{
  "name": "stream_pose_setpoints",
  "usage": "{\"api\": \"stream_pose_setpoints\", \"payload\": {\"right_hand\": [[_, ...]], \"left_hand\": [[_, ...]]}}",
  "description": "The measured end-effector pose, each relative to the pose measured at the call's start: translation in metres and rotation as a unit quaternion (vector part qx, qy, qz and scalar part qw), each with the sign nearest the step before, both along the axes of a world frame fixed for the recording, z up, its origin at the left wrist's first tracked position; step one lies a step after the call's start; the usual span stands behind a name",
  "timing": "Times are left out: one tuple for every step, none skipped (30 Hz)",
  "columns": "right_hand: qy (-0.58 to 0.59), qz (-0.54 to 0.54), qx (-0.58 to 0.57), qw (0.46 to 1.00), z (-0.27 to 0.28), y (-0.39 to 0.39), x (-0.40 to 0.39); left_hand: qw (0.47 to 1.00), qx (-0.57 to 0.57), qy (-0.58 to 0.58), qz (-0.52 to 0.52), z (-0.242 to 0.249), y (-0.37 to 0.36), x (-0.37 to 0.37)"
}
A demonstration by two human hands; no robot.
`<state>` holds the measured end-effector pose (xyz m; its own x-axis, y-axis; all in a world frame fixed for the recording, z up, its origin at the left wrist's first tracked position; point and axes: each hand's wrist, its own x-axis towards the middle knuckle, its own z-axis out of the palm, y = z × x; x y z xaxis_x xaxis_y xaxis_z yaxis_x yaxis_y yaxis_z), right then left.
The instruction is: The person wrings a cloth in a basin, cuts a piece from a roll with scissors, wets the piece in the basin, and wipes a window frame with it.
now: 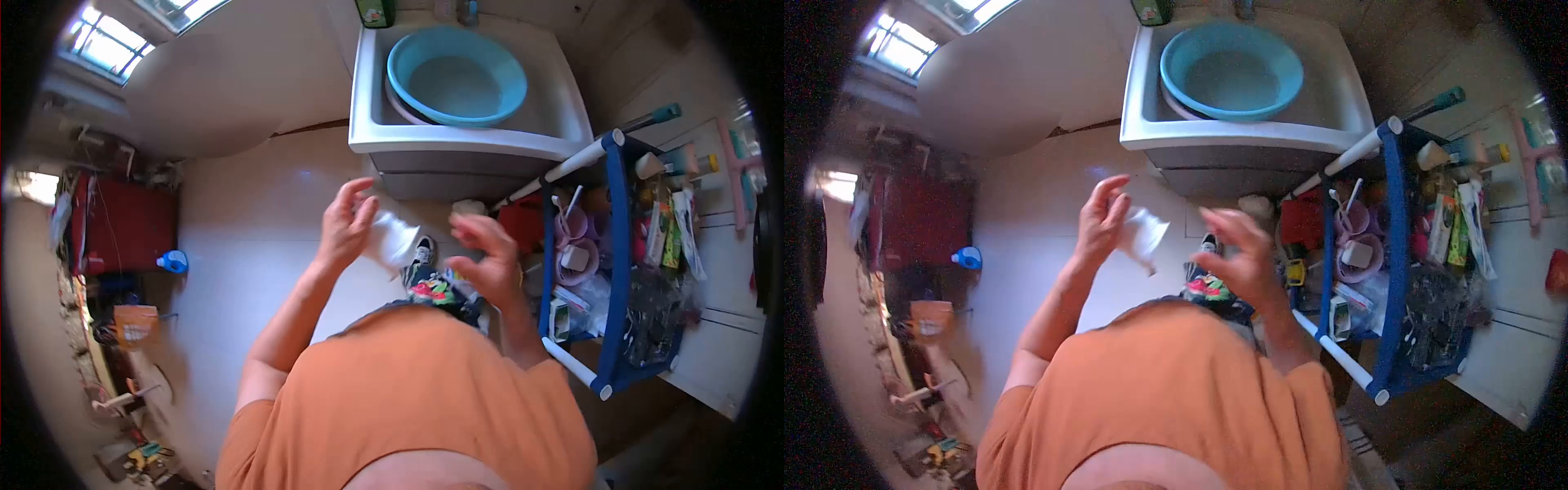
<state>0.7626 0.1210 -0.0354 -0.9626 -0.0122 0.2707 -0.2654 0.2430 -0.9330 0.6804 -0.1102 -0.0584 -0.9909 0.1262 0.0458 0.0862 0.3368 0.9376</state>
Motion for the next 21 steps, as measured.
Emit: {"api": "stream_pose_setpoints", "payload": {"right_hand": [[-0.042, 0.034, -0.047, 0.997, -0.002, -0.018, -0.026], [-0.005, 0.047, -0.035, 0.998, -0.012, -0.031, -0.049], [0.032, 0.062, -0.019, 0.997, -0.019, -0.04, -0.072], [0.028, 0.032, -0.002, 0.999, -0.018, -0.046, -0.095], [-0.042, 0.018, -0.05, 0.998, -0.021, -0.044, -0.118], [-0.115, 0.001, -0.098, 0.989, -0.027, -0.036, -0.143], [-0.185, -0.018, -0.142, 0.972, -0.033, -0.03, -0.166], [-0.175, -0.047, -0.203, 0.962, -0.038, -0.024, -0.187], [-0.155, -0.079, -0.26, 0.95, -0.04, -0.016, -0.21], [-0.137, -0.109, -0.234, 0.956, -0.042, -0.007, -0.23], [-0.117, -0.14, -0.207, 0.961, -0.046, 0.0, -0.247], [-0.099, -0.173, -0.182, 0.963, -0.052, 0.007, -0.261], [-0.09, -0.192, -0.17, 0.962, -0.06, 0.013, -0.273], [-0.079, -0.21, -0.158, 0.962, -0.068, 0.019, -0.289], [-0.064, -0.23, -0.148, 0.96, -0.074, 0.024, -0.304], [-0.069, -0.258, -0.1, 0.959, -0.078, 0.03, -0.316], [-0.056, -0.292, -0.014, 0.955, -0.086, 0.036, -0.327], [-0.044, -0.32, 0.074, 0.944, -0.096, 0.044, -0.339], [-0.035, -0.343, 0.162, 0.925, -0.1, 0.051, -0.351], [-0.095, -0.321, 0.201, 0.921, -0.1, 0.056, -0.356], [-0.104, -0.309, 0.268, 0.907, -0.109, 0.06, -0.364]], "left_hand": [[1.0, 0.002, 0.0, -0.007, 0.005, 0.017, -0.018], [0.999, 0.025, -0.028, -0.038, 0.002, 0.026, -0.036], [0.997, 0.044, -0.02, -0.068, -0.004, 0.032, -0.053], [0.994, 0.073, 0.001, -0.082, -0.006, 0.037, -0.07], [0.99, 0.102, 0.014, -0.092, -0.004, 0.038, -0.085], [0.979, 0.177, -0.047, -0.094, 0.001, 0.031, -0.096], [0.957, 0.252, -0.106, -0.094, 0.013, 0.022, -0.106], [0.962, 0.25, -0.093, -0.064, 0.017, 0.01, -0.117], [0.973, 0.214, -0.077, -0.037, 0.016, -0.008, -0.126], [0.977, 0.186, -0.098, -0.018, 0.015, -0.029, -0.134], [0.973, 0.192, -0.126, 0.007, 0.007, -0.052, -0.138], [0.974, 0.163, -0.154, 0.044, -0.002, -0.072, -0.14], [0.973, 0.135, -0.172, 0.07, -0.013, -0.094, -0.141], [0.97, 0.111, -0.191, 0.1, -0.026, -0.114, -0.142], [0.965, 0.097, -0.213, 0.118, -0.039, -0.135, -0.144], [0.96, 0.081, -0.233, 0.135, -0.051, -0.155, -0.145], [0.96, 0.051, -0.232, 0.146, -0.064, -0.171, -0.143], [0.956, 0.027, -0.25, 0.152, -0.076, -0.187, -0.142], [0.949, 0.015, -0.268, 0.165, -0.088, -0.201, -0.141], [0.946, -0.008, -0.279, 0.162, -0.092, -0.211, -0.141], [0.943, -0.031, -0.29, 0.158, -0.097, -0.221, -0.144]]}}
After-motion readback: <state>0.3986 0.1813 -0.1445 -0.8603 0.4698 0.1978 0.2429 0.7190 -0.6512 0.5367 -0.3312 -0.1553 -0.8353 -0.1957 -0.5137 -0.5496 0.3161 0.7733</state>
